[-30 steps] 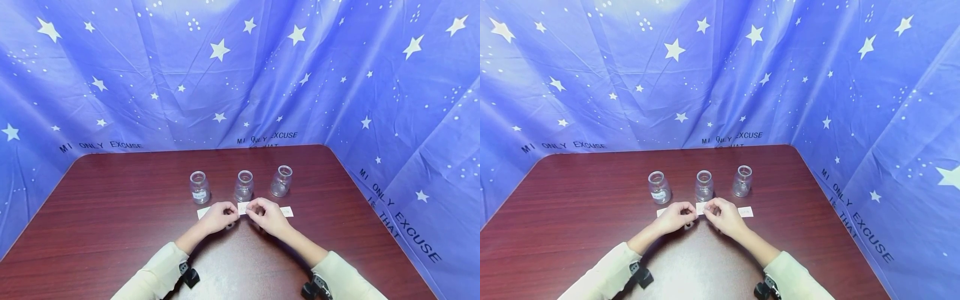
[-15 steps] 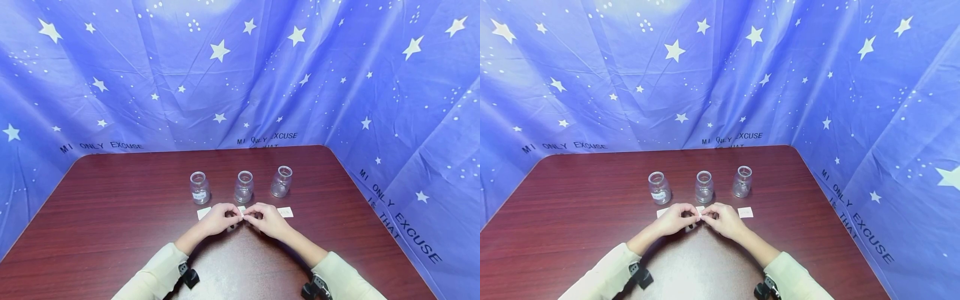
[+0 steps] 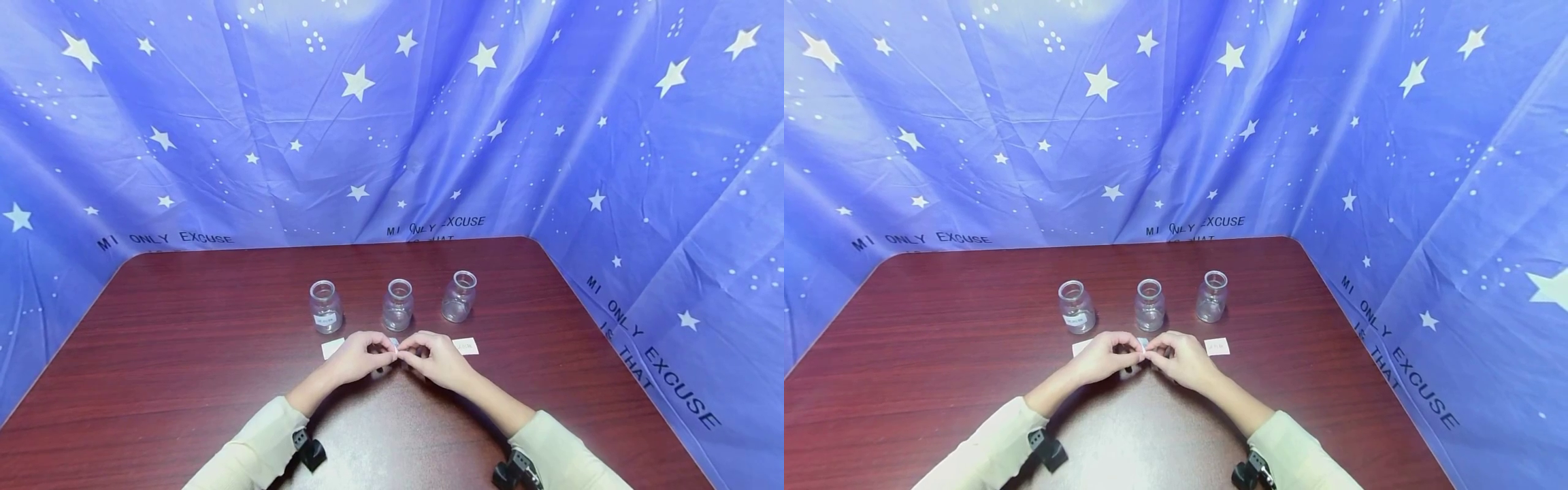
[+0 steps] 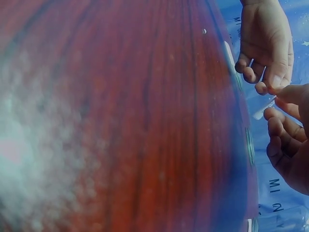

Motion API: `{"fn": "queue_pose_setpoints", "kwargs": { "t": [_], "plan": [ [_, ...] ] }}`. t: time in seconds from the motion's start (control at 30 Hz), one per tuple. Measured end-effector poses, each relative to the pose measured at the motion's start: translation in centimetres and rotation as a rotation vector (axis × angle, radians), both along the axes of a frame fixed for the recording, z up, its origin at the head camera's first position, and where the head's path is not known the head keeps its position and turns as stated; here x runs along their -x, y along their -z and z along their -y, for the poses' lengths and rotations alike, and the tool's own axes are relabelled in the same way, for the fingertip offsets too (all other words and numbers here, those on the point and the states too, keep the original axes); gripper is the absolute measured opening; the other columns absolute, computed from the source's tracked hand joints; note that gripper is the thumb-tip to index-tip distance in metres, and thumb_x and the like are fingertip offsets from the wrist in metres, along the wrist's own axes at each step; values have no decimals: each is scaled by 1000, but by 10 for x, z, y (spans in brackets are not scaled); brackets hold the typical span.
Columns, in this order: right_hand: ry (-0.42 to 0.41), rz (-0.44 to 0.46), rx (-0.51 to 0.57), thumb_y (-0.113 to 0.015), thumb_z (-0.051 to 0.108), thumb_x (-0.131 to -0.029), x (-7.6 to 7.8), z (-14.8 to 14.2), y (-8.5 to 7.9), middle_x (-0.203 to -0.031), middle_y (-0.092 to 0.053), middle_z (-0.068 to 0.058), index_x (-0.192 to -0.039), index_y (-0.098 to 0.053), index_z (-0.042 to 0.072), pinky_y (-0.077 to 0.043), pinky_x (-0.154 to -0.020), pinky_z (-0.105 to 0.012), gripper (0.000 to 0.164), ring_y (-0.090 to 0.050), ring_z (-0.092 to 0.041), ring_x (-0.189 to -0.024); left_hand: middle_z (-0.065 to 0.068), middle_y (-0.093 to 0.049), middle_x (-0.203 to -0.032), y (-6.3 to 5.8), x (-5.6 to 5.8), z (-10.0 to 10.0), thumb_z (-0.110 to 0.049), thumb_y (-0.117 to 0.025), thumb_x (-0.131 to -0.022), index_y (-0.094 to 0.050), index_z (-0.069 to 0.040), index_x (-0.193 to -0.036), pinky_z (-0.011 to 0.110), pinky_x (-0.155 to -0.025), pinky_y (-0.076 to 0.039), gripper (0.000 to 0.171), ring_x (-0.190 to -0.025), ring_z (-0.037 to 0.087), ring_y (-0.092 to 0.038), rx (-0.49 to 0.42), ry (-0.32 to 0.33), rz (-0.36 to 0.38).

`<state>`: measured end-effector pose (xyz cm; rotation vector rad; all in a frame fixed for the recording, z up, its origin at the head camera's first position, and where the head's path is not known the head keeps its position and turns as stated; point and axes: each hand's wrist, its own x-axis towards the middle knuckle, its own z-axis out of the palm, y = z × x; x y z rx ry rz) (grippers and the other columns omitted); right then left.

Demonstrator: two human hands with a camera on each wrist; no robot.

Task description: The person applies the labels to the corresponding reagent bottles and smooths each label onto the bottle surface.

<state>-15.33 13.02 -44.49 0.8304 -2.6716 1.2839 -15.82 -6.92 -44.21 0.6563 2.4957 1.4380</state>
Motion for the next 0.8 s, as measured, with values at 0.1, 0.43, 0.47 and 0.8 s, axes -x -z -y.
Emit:
{"fn": "queue_pose_setpoints", "kwargs": {
  "t": [0.1,0.43,0.47,0.8],
  "plan": [
    [13,6,0,-69,21,-84,0,0,0,-70,-60,6,-86,-70,15,-40,-46,-17,6,-44,2,-51,-3,-65,-78,0,0,0,-18,-66,-84,-67,-13,-82,17,-64,-46,6,-70,3,-54,-1,-7,-3],
    [73,112,54,-63,16,-87,0,-2,-4,-65,-60,3,-83,-64,14,-38,-41,-20,5,-43,0,-43,-4,-63,-75,1,0,0,-20,-67,-83,-68,-13,-81,17,-62,-45,7,-69,3,-53,11,-34,8],
    [84,114,61,-63,16,-86,1,-3,-4,-65,-59,3,-82,-64,14,-38,-41,-20,5,-43,0,-43,-4,-63,-75,1,0,0,-20,-67,-83,-68,-13,-80,17,-63,-45,7,-69,3,-53,14,-36,6],
    [130,154,121,-63,12,-86,5,-5,-9,-65,-58,1,-82,-65,11,-39,-41,-21,4,-44,-2,-44,-4,-62,-72,1,-1,1,-19,-67,-83,-67,-13,-80,19,-56,-46,7,-61,3,-52,26,-51,7]
  ]
}}
